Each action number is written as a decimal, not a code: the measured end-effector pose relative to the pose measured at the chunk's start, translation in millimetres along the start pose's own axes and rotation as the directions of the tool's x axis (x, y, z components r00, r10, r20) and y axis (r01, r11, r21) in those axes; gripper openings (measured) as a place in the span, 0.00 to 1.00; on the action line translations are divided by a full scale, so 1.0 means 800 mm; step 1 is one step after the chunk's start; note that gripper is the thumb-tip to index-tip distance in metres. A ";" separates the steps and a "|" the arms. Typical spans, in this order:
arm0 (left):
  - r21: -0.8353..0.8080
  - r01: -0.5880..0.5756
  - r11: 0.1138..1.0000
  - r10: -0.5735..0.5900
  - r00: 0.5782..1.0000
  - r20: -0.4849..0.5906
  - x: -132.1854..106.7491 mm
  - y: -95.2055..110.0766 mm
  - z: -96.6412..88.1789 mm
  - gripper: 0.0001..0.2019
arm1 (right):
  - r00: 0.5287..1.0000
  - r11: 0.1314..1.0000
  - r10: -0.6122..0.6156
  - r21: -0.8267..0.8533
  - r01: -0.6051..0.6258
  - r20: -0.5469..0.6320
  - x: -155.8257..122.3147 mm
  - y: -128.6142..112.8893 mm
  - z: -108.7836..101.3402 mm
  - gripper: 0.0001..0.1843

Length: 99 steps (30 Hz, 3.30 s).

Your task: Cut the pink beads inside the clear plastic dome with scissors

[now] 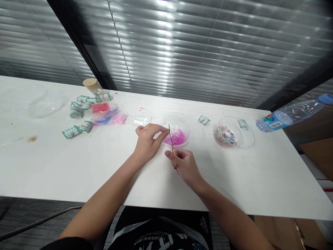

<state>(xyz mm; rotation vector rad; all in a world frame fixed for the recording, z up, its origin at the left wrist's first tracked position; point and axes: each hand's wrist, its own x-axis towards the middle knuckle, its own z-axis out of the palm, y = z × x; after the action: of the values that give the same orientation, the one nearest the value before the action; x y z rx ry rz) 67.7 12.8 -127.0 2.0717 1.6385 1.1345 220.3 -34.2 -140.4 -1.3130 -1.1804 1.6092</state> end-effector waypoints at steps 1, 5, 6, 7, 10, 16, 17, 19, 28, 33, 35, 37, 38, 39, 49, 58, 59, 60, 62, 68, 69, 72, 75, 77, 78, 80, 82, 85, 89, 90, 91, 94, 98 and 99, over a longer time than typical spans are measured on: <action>-0.003 0.001 1.000 -0.001 1.000 0.002 0.000 0.000 0.000 0.07 | 1.000 1.000 -0.001 0.000 0.001 0.004 0.000 0.000 0.000 0.31; -0.012 0.000 1.000 0.000 1.000 -0.002 0.000 0.000 -0.001 0.07 | 1.000 1.000 -0.002 -0.015 0.003 0.009 0.000 0.002 0.000 0.31; -0.011 0.002 1.000 -0.002 1.000 -0.004 0.001 0.000 -0.002 0.07 | 1.000 1.000 -0.004 -0.018 0.004 0.007 0.000 0.003 0.000 0.31; -0.009 0.004 1.000 -0.004 1.000 -0.006 0.001 0.000 -0.002 0.07 | 1.000 1.000 -0.007 -0.019 0.007 0.007 0.000 0.003 0.000 0.31; -0.007 0.010 1.000 -0.010 1.000 -0.019 0.002 0.001 -0.004 0.07 | 1.000 1.000 -0.004 -0.006 0.004 0.008 0.000 0.004 0.000 0.31; -0.105 0.029 0.994 -0.037 0.997 -0.074 0.008 -0.002 -0.010 0.06 | 0.998 0.997 0.056 0.054 -0.056 -0.008 0.001 0.000 -0.005 0.30; -0.123 0.032 0.992 -0.042 0.996 -0.080 0.009 -0.002 -0.012 0.06 | 0.998 0.996 0.058 0.061 -0.057 -0.014 0.001 -0.001 -0.006 0.31; -0.136 0.036 0.990 -0.048 0.995 -0.083 0.010 -0.003 -0.013 0.07 | 0.998 0.996 0.060 0.071 -0.059 -0.021 0.002 -0.004 -0.009 0.31; 0.002 0.005 1.000 -0.005 1.000 -0.019 0.006 -0.003 -0.009 0.07 | 0.999 0.997 0.033 0.073 -0.034 0.016 0.000 -0.009 -0.010 0.30; 0.032 -0.015 0.999 0.015 1.000 0.003 0.004 -0.002 -0.006 0.05 | 0.999 0.999 0.007 0.049 -0.009 0.042 -0.004 -0.011 -0.008 0.31; 0.044 -0.023 0.999 0.023 1.000 0.000 0.004 -0.002 -0.006 0.04 | 0.998 0.999 -0.004 0.051 0.001 0.060 -0.005 -0.011 -0.008 0.31; 0.038 -0.039 0.999 0.039 0.999 0.003 0.005 -0.003 -0.005 0.05 | 0.998 0.999 -0.007 0.053 0.004 0.065 -0.005 -0.011 -0.007 0.31; 0.017 -0.051 0.999 0.051 0.999 -0.001 0.005 -0.003 -0.005 0.07 | 0.998 0.998 -0.006 0.057 0.002 0.066 -0.006 -0.010 -0.007 0.31; -0.024 -0.061 0.998 0.061 0.998 -0.015 0.005 -0.003 -0.005 0.08 | 0.998 0.998 -0.004 0.063 -0.001 0.065 -0.006 -0.010 -0.007 0.31; -0.715 0.301 0.631 -0.148 0.951 0.270 0.006 0.006 -0.011 0.15 | 0.994 0.995 -0.014 0.104 0.003 0.106 -0.011 -0.015 -0.005 0.30; -0.806 0.409 0.429 -0.179 0.912 0.368 0.006 0.007 -0.015 0.14 | 0.992 0.992 0.003 0.124 -0.019 0.127 -0.013 -0.016 -0.005 0.29; -0.805 0.418 0.421 -0.195 0.909 0.369 0.006 0.007 -0.015 0.14 | 0.991 0.992 0.002 0.128 -0.020 0.135 -0.014 -0.015 -0.005 0.29; -0.805 0.426 0.414 -0.212 0.905 0.370 0.006 0.007 -0.015 0.14 | 0.989 0.991 0.001 0.134 -0.020 0.146 -0.014 -0.015 -0.005 0.29; -0.805 0.437 0.401 -0.237 0.898 0.370 0.007 0.007 -0.015 0.14 | 0.986 0.988 -0.006 0.150 -0.019 0.164 -0.015 -0.014 -0.006 0.30; -0.829 0.374 0.415 -0.200 0.927 0.318 0.007 0.003 -0.014 0.13 | 0.993 0.974 -0.085 0.219 0.064 0.087 -0.012 -0.013 -0.016 0.30; -0.834 0.363 0.416 -0.196 0.931 0.308 0.007 0.002 -0.013 0.12 | 0.993 0.967 -0.118 0.231 0.109 0.026 -0.010 -0.014 -0.019 0.29; -0.847 0.348 0.403 -0.198 0.936 0.290 0.008 -0.001 -0.012 0.12 | 0.941 0.934 -0.230 0.216 0.285 -0.249 -0.004 -0.022 -0.033 0.28; -0.863 0.340 0.375 -0.199 0.938 0.283 0.008 -0.002 -0.012 0.13 | 0.836 0.898 -0.289 0.171 0.406 -0.466 0.004 -0.032 -0.049 0.25; -0.873 0.330 0.358 -0.196 0.941 0.275 0.008 -0.003 -0.011 0.13 | 0.805 0.887 -0.285 0.173 0.427 -0.521 0.010 -0.036 -0.058 0.24; -0.877 0.325 0.354 -0.196 0.943 0.270 0.008 -0.003 -0.011 0.13 | 0.800 0.887 -0.275 0.181 0.426 -0.532 0.013 -0.037 -0.061 0.24; -0.880 0.320 0.352 -0.197 0.944 0.264 0.008 -0.003 -0.010 0.12 | 0.801 0.891 -0.252 0.193 0.411 -0.543 0.019 -0.037 -0.064 0.24; -0.880 0.315 0.356 -0.199 0.945 0.258 0.008 -0.002 -0.010 0.12 | 0.797 0.897 -0.235 0.191 0.398 -0.557 0.024 -0.036 -0.066 0.24; -0.881 0.307 0.360 -0.206 0.947 0.246 0.008 -0.002 -0.009 0.10 | 0.780 0.907 -0.222 0.170 0.385 -0.585 0.031 -0.032 -0.067 0.24; -0.882 0.305 0.358 -0.215 0.947 0.240 0.009 -0.002 -0.009 0.10 | 0.767 0.915 -0.225 0.141 0.379 -0.601 0.040 -0.027 -0.072 0.24; -0.883 0.306 0.356 -0.217 0.946 0.240 0.009 -0.001 -0.009 0.10 | 0.766 0.916 -0.226 0.137 0.378 -0.602 0.043 -0.026 -0.073 0.24; -0.883 0.307 0.354 -0.220 0.945 0.240 0.010 -0.001 -0.009 0.10 | 0.765 0.916 -0.227 0.134 0.377 -0.603 0.044 -0.024 -0.074 0.24; -0.882 0.315 0.349 -0.250 0.939 0.236 0.010 -0.001 -0.009 0.11 | 0.758 0.913 -0.237 0.127 0.388 -0.608 0.050 -0.019 -0.074 0.24; -0.868 0.301 0.395 -0.301 0.935 0.187 0.010 -0.002 -0.009 0.12 | 0.750 0.907 -0.268 0.103 0.408 -0.605 0.057 -0.013 -0.073 0.23; -0.852 0.290 0.437 -0.295 0.941 0.169 0.010 -0.001 -0.008 0.12 | 0.750 0.907 -0.271 0.101 0.409 -0.604 0.059 -0.011 -0.073 0.23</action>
<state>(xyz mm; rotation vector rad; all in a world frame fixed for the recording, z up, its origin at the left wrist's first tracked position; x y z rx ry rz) 62.5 19.0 -119.9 1.0478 0.9664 1.4134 267.5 24.2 -149.4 -1.2208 -0.7658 0.9348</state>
